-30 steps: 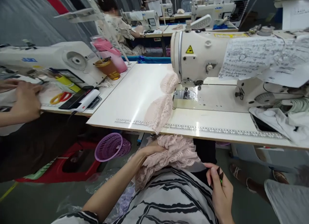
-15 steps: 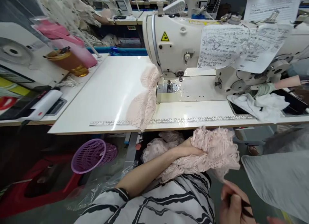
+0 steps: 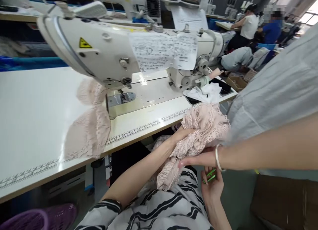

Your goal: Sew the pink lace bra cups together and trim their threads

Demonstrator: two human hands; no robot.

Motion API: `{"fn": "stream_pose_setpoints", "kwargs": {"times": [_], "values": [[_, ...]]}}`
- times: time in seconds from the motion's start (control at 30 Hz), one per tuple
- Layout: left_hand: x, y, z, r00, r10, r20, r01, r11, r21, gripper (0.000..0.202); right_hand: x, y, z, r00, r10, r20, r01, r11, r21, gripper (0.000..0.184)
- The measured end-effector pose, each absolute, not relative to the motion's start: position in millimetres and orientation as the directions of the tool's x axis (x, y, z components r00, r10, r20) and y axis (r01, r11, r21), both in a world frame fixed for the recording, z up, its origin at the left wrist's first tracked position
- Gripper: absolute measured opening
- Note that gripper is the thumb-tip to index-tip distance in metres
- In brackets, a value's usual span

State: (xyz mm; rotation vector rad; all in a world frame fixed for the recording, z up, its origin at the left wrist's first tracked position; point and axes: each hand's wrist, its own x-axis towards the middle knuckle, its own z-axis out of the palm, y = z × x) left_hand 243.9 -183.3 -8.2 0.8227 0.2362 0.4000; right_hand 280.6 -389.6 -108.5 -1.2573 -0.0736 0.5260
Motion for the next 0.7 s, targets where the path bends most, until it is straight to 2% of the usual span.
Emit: {"fn": "stream_pose_setpoints", "kwargs": {"times": [0.07, 0.17, 0.23, 0.37, 0.47, 0.53, 0.63, 0.7], "values": [[250.6, -186.3, 2.0, 0.888, 0.46, -0.008, -0.288, 0.57, 0.769, 0.065, 273.0, -399.3, -105.2, 0.872, 0.314, -0.376, -0.463, 0.282, -0.84, 0.012], [255.8, -188.6, 11.4, 0.877, 0.48, 0.019, -0.273, 0.465, 0.842, 0.057, 267.0, -412.7, -101.9, 0.745, 0.162, -0.647, -0.643, 0.436, -0.63, 0.024], [257.2, -188.1, 14.5, 0.89, 0.456, 0.025, -0.216, 0.372, 0.903, 0.052, 266.6, -417.6, -100.2, 0.683, 0.124, -0.719, -0.67, 0.499, -0.55, 0.028], [262.2, -184.8, 18.0, 0.899, 0.429, 0.09, -0.191, 0.197, 0.962, 0.046, 270.5, -419.4, -100.4, 0.68, 0.127, -0.722, -0.665, 0.523, -0.534, 0.027], [272.0, -184.0, 27.1, 0.886, 0.44, 0.147, -0.121, -0.087, 0.989, 0.05, 276.1, -423.6, -110.7, 0.707, 0.144, -0.693, -0.66, 0.488, -0.572, 0.027], [282.6, -187.2, 39.4, 0.892, 0.411, 0.185, -0.067, -0.285, 0.956, 0.058, 281.0, -431.5, -122.4, 0.775, 0.18, -0.605, -0.62, 0.4, -0.675, 0.024], [300.6, -200.1, 64.7, 0.92, 0.302, 0.249, -0.068, -0.503, 0.862, 0.075, 287.9, -448.3, -138.8, 0.859, 0.274, -0.433, -0.498, 0.247, -0.831, 0.009], [306.7, -211.9, 81.0, 0.937, 0.23, 0.263, -0.065, -0.625, 0.778, 0.085, 289.8, -458.5, -144.2, 0.865, 0.333, -0.376, -0.447, 0.17, -0.878, 0.02]]}}
